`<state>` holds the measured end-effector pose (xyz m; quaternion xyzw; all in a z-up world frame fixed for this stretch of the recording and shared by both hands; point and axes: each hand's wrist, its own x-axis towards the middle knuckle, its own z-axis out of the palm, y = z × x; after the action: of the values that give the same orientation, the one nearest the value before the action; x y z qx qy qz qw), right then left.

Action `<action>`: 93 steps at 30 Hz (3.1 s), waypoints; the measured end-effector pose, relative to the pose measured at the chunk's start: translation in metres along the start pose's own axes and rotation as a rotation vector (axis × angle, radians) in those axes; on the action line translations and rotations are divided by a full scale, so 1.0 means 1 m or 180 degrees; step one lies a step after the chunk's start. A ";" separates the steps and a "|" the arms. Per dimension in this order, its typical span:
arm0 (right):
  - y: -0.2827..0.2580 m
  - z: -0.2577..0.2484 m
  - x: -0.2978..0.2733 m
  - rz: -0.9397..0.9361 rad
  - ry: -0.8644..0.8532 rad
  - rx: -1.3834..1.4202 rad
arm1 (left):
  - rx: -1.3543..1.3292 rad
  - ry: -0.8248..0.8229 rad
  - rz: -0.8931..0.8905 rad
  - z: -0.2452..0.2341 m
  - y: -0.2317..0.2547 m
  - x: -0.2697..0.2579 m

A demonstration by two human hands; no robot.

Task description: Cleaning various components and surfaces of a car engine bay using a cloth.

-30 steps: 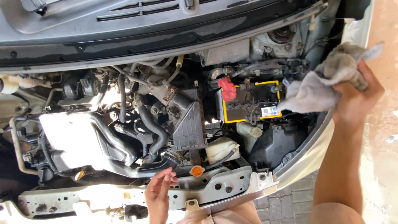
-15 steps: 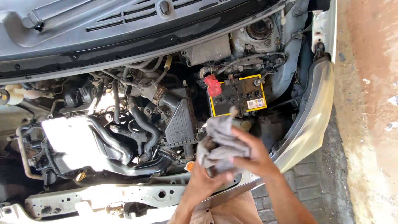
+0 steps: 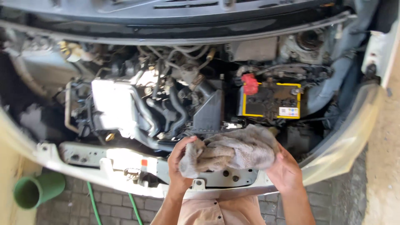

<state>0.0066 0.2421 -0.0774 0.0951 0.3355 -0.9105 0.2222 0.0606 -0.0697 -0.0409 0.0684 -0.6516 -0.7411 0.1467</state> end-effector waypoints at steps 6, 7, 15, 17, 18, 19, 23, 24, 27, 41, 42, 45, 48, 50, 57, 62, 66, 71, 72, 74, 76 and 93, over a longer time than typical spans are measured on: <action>0.068 -0.117 -0.022 0.0974 0.0071 -0.0586 | -0.0529 -0.0235 -0.0006 -0.012 0.041 0.010; 0.076 -0.128 -0.028 0.0920 0.0024 -0.0652 | -0.0472 -0.0351 -0.0010 -0.010 0.047 0.013; 0.099 -0.024 -0.027 0.0627 -0.0290 -0.0129 | -0.0826 -0.0946 -0.0244 -0.033 0.063 0.012; 0.107 -0.028 -0.027 0.0646 -0.0417 -0.0146 | -0.0741 -0.1127 -0.0152 -0.040 0.067 0.012; 0.121 -0.065 -0.029 0.0667 -0.0392 -0.0074 | -0.0601 -0.1230 -0.0162 -0.043 0.066 0.011; 0.134 -0.102 -0.033 0.0689 -0.0365 0.0000 | -0.0460 -0.1335 -0.0174 -0.047 0.065 0.009; 0.144 -0.099 -0.039 0.0569 0.0049 0.0110 | -0.0315 -0.1411 -0.0130 -0.059 0.062 0.009; 0.140 -0.079 -0.037 0.0533 0.0296 0.0072 | -0.0308 -0.1357 -0.0396 -0.062 0.061 0.008; 0.128 -0.034 -0.033 0.0413 0.0721 0.0044 | -0.0298 -0.1292 -0.0623 -0.072 0.055 0.008; 0.096 0.071 -0.005 -0.0857 -0.0070 0.0846 | -0.0103 -0.0498 -0.1489 -0.125 -0.016 0.001; 0.099 0.077 0.002 -0.0839 0.0106 0.0834 | -0.0198 -0.0488 -0.1458 -0.126 -0.022 0.001; 0.106 0.106 0.030 -0.0816 0.0361 0.0722 | -0.0479 -0.0564 -0.1427 -0.132 -0.029 0.005; 0.106 0.145 0.083 -0.0949 0.0350 0.0199 | -0.0823 -0.0706 -0.1508 -0.132 -0.034 0.022; 0.119 0.170 0.131 -0.1107 0.0255 -0.0292 | -0.1045 -0.0780 -0.1570 -0.142 -0.034 0.039; 0.152 0.221 0.225 -0.1995 -0.0213 -0.6913 | -0.1663 -0.1036 -0.1713 -0.129 -0.081 0.061; 0.172 0.212 0.254 -0.2107 0.0023 -0.8377 | -0.1842 -0.1012 -0.1889 -0.127 -0.094 0.070; 0.164 0.219 0.255 -0.1938 -0.0319 -0.8994 | -0.1666 -0.1021 -0.1883 -0.129 -0.100 0.062; 0.169 0.219 0.263 -0.1841 -0.0611 -0.9197 | -0.1730 -0.1048 -0.1898 -0.125 -0.107 0.065; 0.171 0.218 0.259 -0.1589 -0.0675 -0.9346 | -0.1805 -0.1044 -0.1891 -0.123 -0.105 0.063; 0.171 0.223 0.265 -0.1413 -0.0710 -0.9488 | -0.1863 -0.1050 -0.1826 -0.123 -0.107 0.069; 0.173 0.227 0.271 -0.2177 -0.0434 -0.9535 | -0.1746 -0.1116 -0.1872 -0.127 -0.113 0.066; 0.181 0.209 0.281 -0.1937 -0.0363 -1.0035 | -0.1934 -0.1116 -0.1880 -0.116 -0.126 0.060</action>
<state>-0.1613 -0.1128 -0.1126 0.3171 -0.8911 -0.3159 0.0751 0.0221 -0.1841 -0.1758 0.0786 -0.3722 -0.9090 -0.1699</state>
